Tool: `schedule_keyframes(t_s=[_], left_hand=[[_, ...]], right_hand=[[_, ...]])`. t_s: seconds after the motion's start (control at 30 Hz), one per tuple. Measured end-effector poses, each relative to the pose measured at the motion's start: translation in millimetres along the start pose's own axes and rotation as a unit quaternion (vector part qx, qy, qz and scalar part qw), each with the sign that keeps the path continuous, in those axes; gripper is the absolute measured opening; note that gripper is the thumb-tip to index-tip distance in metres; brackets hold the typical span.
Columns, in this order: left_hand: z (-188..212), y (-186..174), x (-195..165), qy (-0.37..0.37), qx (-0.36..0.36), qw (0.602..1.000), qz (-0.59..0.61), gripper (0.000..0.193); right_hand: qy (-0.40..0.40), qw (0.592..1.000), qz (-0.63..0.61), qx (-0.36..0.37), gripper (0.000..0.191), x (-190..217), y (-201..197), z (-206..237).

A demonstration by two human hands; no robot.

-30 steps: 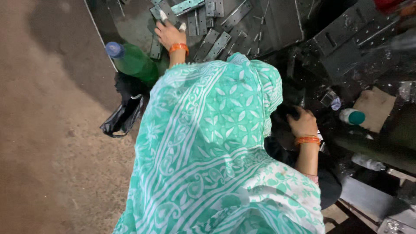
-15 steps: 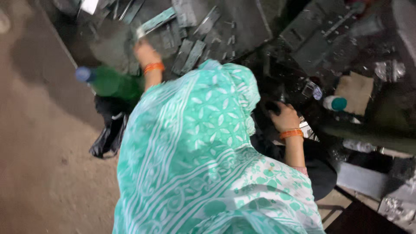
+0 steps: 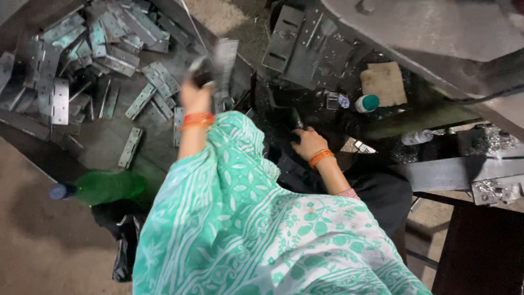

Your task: The person sits on the floor and repeatedly places small metal brackets into a press machine, then pulls a lever to activate the press. After each cycle, the person removes the processed bracket and places it on a nearby pile. The task continues with the same sequence of actions throughout the clip.

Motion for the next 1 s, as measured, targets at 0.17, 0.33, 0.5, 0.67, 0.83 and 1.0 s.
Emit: schedule_keyframes(t_s=[0.17, 0.33, 0.5, 0.67, 0.83, 1.0], left_hand=[[-26, 162, -16, -0.107, 0.139, 0.984, 0.043, 0.062], [-1, 199, -37, 0.114, 0.133, 0.929, -0.324, 0.058], [31, 219, -34, 0.249, 0.24, 0.741, -0.575, 0.071], [14, 237, -22, 0.312, 0.237, 0.693, -0.604, 0.066], [2, 242, -8, 0.308, 0.263, 0.696, -0.592, 0.063], [4, 243, -5, 0.328, 0.232, 0.727, -0.557, 0.059]], right_hand=[[0.003, 1.0, 0.0, -0.003, 0.05, -4, 2, -2], [0.01, 1.0, 0.011, -0.002, 0.052, -8, 5, -4], [0.015, 1.0, 0.024, 0.006, 0.054, -3, 4, 1], [0.005, 0.999, 0.042, 0.006, 0.056, 5, -5, 3], [0.011, 0.999, 0.044, -0.015, 0.056, -2, -4, 5], [-0.016, 0.995, 0.016, -0.102, 0.048, -15, 32, 17]])
Point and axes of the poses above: each hand's wrist, its own z-axis away from the middle knuckle, its own y-axis out of the palm, x = y × z, the point moved 5 cm from there along -z, towards the middle knuckle, and after that the axes turned 15 degrees about -z, right-handed, at the moved point
